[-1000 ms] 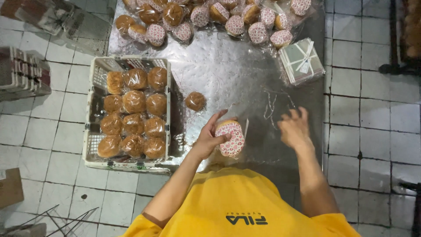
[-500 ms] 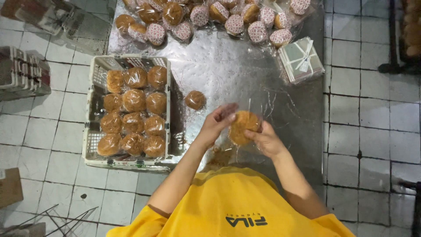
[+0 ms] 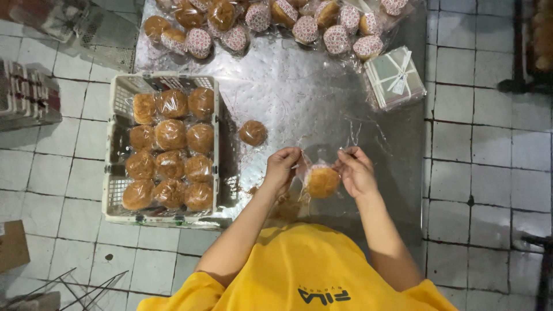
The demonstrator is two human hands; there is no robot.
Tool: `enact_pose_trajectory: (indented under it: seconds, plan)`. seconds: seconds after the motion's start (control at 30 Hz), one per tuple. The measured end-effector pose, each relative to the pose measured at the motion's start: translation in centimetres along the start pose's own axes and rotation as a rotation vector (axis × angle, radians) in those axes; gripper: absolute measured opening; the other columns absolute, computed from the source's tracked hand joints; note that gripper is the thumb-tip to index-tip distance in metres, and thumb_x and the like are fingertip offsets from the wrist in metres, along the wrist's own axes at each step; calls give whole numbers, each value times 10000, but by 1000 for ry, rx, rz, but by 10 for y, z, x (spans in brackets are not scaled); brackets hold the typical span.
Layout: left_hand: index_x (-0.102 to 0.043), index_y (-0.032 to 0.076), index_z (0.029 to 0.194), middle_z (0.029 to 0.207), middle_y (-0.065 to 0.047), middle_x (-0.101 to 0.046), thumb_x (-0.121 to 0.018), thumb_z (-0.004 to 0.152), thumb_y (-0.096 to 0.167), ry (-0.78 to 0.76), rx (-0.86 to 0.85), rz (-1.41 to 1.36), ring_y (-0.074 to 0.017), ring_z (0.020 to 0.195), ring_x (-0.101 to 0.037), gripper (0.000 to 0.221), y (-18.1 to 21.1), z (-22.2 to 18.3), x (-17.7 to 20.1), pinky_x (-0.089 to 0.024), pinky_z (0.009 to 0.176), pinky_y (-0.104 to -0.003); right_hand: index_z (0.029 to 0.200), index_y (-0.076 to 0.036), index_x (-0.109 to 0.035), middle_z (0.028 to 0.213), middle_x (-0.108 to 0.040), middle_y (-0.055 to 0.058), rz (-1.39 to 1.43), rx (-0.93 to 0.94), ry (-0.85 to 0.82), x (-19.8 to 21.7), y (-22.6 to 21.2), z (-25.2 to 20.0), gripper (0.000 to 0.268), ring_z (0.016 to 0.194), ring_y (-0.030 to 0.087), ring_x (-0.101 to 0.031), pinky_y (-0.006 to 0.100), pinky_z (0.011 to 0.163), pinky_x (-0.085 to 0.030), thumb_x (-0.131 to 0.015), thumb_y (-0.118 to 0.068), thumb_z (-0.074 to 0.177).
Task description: The person packages glazed and plain buns by hand, placing each one into a clear plastic bag and then transferring the bagged buns into a white plastic basket.
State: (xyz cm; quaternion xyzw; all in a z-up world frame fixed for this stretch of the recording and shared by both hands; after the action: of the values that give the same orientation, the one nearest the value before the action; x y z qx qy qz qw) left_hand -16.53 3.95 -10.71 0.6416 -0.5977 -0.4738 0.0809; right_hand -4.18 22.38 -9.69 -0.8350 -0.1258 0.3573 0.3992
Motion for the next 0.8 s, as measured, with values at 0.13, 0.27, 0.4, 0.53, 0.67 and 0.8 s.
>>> enact_pose_trajectory:
  seconds: [0.13, 0.27, 0.4, 0.53, 0.67, 0.8]
  plan:
    - [-763, 39, 862, 741, -110, -680, -824, 887, 164, 27, -102, 212, -172, 684, -677, 141, 22, 4, -9, -637, 604, -376, 899, -124, -620, 702, -628, 5, -85, -5, 23, 8, -11, 4, 166, 652, 172, -738, 265, 591, -615, -781, -89, 917]
    - [-806, 60, 839, 910, -138, -719, -914, 790, 171, 139, -345, 531, -194, 803, -675, 162, 28, 47, 3, -587, 699, -323, 868, -105, -660, 779, -692, 36, -394, 121, 57, 50, -3, 67, 188, 727, 148, -723, 257, 654, -586, -842, -62, 869]
    - [-807, 97, 781, 934, -128, -705, -911, 772, 210, 177, -299, 749, -279, 863, -708, 154, -23, 99, 37, -600, 750, -369, 854, -67, -650, 780, -692, 60, -427, 76, 99, 101, 55, 113, 209, 729, 151, -710, 269, 653, -576, -855, -32, 839]
    - [-759, 79, 877, 769, -140, -717, -810, 828, 122, 224, 141, 782, -256, 673, -725, 83, -115, 110, 98, -586, 548, -345, 862, -63, -658, 706, -676, 83, -387, -416, 187, 153, 157, 101, 190, 584, 160, -652, 247, 498, -480, -840, -57, 804]
    - [-632, 149, 1311, 1277, -232, -622, -868, 856, 377, 149, 565, 251, -411, 1128, -670, 561, -165, 83, 99, -599, 886, -558, 906, -74, -657, 632, -633, 76, -242, -613, 174, 180, 204, 86, 194, 521, 166, -617, 221, 452, -452, -829, -122, 829]
    - [-313, 259, 1497, 1538, -291, -307, -749, 935, 477, 23, 589, -198, -531, 1364, -435, 745, -62, 68, -7, -388, 1069, -692, 1133, -95, -655, 828, -683, 49, -63, -680, 145, 70, 142, 82, 352, 696, 196, -703, 303, 624, -569, -818, -105, 822]
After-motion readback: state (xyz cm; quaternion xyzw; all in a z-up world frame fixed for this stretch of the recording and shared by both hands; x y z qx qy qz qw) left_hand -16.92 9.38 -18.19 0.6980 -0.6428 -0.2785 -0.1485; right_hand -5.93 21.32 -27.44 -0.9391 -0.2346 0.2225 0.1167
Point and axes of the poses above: each hand's wrist, its own z-axis towards the middle knuckle, its own x-axis out of the back of the hand, y = z × x, the point moved 9 cm from there along z, towards the middle knuckle
